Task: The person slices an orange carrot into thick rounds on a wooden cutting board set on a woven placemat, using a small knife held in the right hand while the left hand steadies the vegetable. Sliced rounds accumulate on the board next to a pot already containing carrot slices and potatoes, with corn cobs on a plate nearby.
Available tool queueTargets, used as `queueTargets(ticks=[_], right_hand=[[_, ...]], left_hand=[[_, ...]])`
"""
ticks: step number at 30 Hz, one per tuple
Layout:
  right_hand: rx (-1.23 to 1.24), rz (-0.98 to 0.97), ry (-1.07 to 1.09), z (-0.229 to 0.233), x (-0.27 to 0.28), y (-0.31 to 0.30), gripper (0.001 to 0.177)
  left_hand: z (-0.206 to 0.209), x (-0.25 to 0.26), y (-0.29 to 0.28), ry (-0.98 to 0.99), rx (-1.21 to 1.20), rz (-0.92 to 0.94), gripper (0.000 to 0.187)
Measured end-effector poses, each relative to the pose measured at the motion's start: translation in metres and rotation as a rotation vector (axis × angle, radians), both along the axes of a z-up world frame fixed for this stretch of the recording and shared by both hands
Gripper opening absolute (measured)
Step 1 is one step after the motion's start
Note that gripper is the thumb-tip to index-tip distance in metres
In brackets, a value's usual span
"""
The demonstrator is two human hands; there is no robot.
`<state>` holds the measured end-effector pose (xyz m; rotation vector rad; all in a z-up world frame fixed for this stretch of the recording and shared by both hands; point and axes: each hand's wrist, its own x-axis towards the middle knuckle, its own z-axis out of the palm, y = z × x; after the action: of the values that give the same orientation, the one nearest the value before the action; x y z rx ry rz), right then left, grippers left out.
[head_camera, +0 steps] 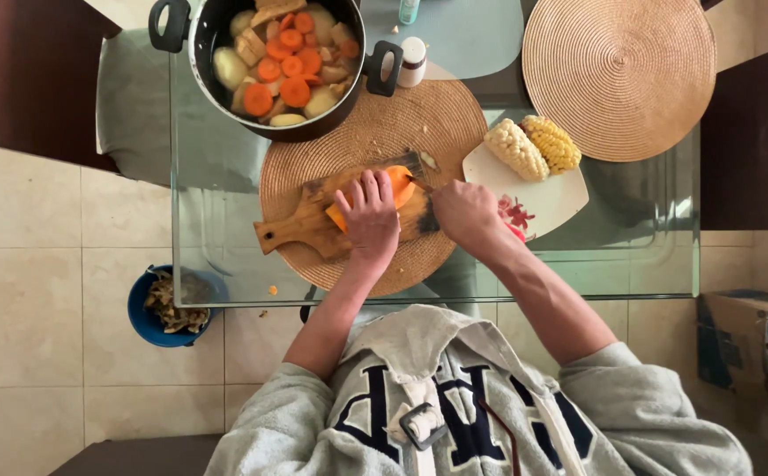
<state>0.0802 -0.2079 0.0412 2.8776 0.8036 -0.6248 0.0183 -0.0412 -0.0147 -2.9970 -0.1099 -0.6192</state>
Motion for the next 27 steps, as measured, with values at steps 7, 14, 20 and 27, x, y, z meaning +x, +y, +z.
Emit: queueTargets(ticks=[7, 14, 20, 27], right_hand=[[0.122, -0.132, -0.104, -0.018, -0.035, -0.002, 0.020], [0.209, -0.156, -0.090, -0.041, -0.043, -0.002, 0.016], [0.218, -0.188, -0.072, -0.045, -0.048, 0.000, 0.021], [0.323, -0.309, -0.003, -0.055, -0.058, 0.002, 0.024]], left_hand=[[0.015, 0.005, 0.016, 0.136, -0.225, -0.095, 0.078], [-0.014, 0.022, 0.041, 0.232, -0.294, -0.214, 0.065], [-0.007, 0.021, 0.038, 0.201, -0.260, -0.205, 0.060], [0.021, 0.027, 0.043, 0.337, -0.417, -0.239, 0.074]])
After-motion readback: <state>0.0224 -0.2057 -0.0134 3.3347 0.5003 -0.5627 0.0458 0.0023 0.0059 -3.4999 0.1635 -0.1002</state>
